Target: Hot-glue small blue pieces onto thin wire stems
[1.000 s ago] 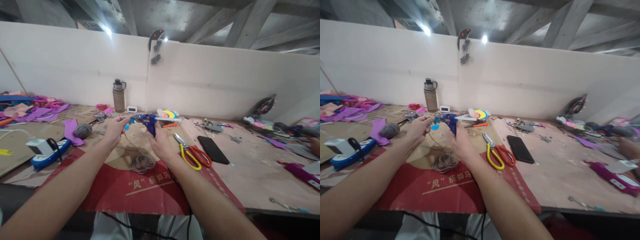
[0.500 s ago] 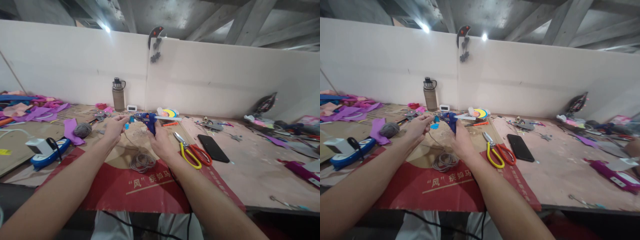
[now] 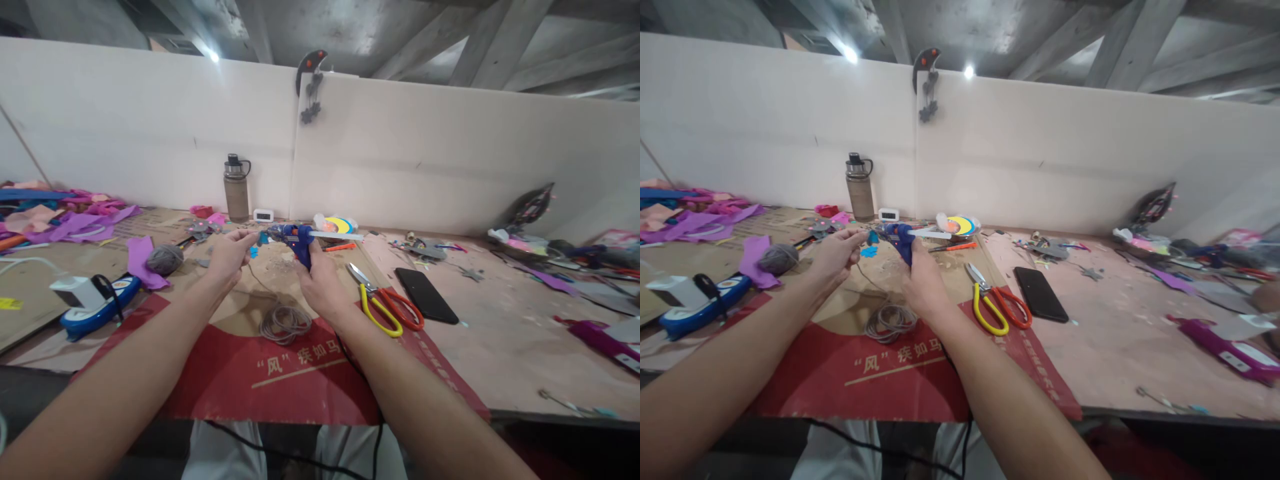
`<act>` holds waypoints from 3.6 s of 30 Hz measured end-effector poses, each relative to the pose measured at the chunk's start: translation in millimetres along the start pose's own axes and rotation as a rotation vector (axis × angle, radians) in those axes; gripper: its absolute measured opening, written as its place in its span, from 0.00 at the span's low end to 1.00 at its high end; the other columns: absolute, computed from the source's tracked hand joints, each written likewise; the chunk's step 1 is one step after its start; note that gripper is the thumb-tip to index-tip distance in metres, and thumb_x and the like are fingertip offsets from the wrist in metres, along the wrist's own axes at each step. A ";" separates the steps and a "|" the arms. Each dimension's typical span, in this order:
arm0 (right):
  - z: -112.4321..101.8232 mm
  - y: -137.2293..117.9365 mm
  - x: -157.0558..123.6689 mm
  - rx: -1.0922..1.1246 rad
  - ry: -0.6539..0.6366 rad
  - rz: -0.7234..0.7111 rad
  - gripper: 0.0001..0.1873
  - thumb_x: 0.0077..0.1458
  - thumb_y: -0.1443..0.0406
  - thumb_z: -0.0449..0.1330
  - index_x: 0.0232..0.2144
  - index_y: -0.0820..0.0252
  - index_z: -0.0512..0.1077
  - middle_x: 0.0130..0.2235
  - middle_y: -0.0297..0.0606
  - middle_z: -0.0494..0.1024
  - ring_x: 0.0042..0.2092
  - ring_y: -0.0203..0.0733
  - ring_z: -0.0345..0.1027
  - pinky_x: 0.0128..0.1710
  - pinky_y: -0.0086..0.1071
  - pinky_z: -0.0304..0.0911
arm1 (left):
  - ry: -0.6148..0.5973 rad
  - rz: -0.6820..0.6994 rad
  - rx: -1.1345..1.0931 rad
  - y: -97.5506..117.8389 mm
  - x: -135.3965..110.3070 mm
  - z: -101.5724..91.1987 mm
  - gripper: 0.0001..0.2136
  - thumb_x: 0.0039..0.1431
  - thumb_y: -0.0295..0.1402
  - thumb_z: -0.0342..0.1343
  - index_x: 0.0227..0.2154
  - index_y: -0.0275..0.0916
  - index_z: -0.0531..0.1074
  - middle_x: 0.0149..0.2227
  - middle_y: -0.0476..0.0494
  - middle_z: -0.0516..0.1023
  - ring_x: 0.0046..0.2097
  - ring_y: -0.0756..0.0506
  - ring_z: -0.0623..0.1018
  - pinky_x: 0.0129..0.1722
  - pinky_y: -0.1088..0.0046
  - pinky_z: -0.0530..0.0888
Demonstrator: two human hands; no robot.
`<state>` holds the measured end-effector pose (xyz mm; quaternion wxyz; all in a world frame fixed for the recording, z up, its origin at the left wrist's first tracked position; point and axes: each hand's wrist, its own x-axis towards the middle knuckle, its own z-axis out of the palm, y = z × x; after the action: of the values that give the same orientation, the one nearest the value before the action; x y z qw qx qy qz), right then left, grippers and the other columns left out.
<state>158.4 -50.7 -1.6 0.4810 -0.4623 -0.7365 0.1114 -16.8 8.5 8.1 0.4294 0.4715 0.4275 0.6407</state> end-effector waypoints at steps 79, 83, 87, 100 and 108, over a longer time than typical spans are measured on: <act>20.5 5.2 19.5 0.236 0.129 0.184 0.06 0.52 0.65 0.55 0.26 0.60 0.68 0.28 0.33 0.71 0.30 0.35 0.62 0.34 0.31 0.57 | -0.150 -0.100 -0.036 -1.2 -26.5 26.1 0.08 0.41 0.30 0.63 0.23 0.36 0.70 0.16 0.53 0.65 0.18 0.56 0.63 0.16 0.80 0.53; 17.3 3.3 18.7 0.165 0.133 0.151 0.05 0.53 0.66 0.54 0.26 0.60 0.67 0.29 0.34 0.71 0.31 0.36 0.62 0.35 0.32 0.57 | -0.197 -0.115 -0.067 -0.4 -25.9 26.4 0.08 0.41 0.30 0.63 0.23 0.36 0.68 0.17 0.54 0.63 0.18 0.56 0.61 0.16 0.81 0.52; 17.4 3.9 17.8 0.093 0.137 0.106 0.04 0.52 0.67 0.55 0.26 0.60 0.67 0.30 0.35 0.71 0.33 0.37 0.61 0.36 0.32 0.56 | -0.248 -0.085 -0.029 -3.6 -24.1 26.1 0.08 0.43 0.30 0.61 0.23 0.36 0.67 0.16 0.55 0.60 0.17 0.57 0.57 0.15 0.82 0.52; 16.3 5.2 18.6 0.123 0.160 0.114 0.04 0.51 0.68 0.58 0.25 0.60 0.67 0.28 0.33 0.71 0.30 0.34 0.60 0.33 0.30 0.55 | -0.232 0.098 0.345 -6.9 -20.9 20.4 0.05 0.45 0.32 0.58 0.24 0.38 0.69 0.19 0.55 0.65 0.19 0.55 0.62 0.18 0.79 0.59; 13.0 7.6 19.9 0.055 0.120 0.101 0.04 0.52 0.66 0.59 0.29 0.59 0.74 0.26 0.34 0.71 0.29 0.35 0.59 0.33 0.32 0.55 | -0.280 0.120 0.404 -2.3 -24.0 19.9 0.04 0.46 0.32 0.57 0.25 0.38 0.69 0.20 0.55 0.66 0.19 0.56 0.61 0.18 0.80 0.60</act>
<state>149.9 -27.3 -0.8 0.5305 -0.4914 -0.6788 0.1279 7.4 -10.9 4.1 0.3430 0.6564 0.4545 0.4949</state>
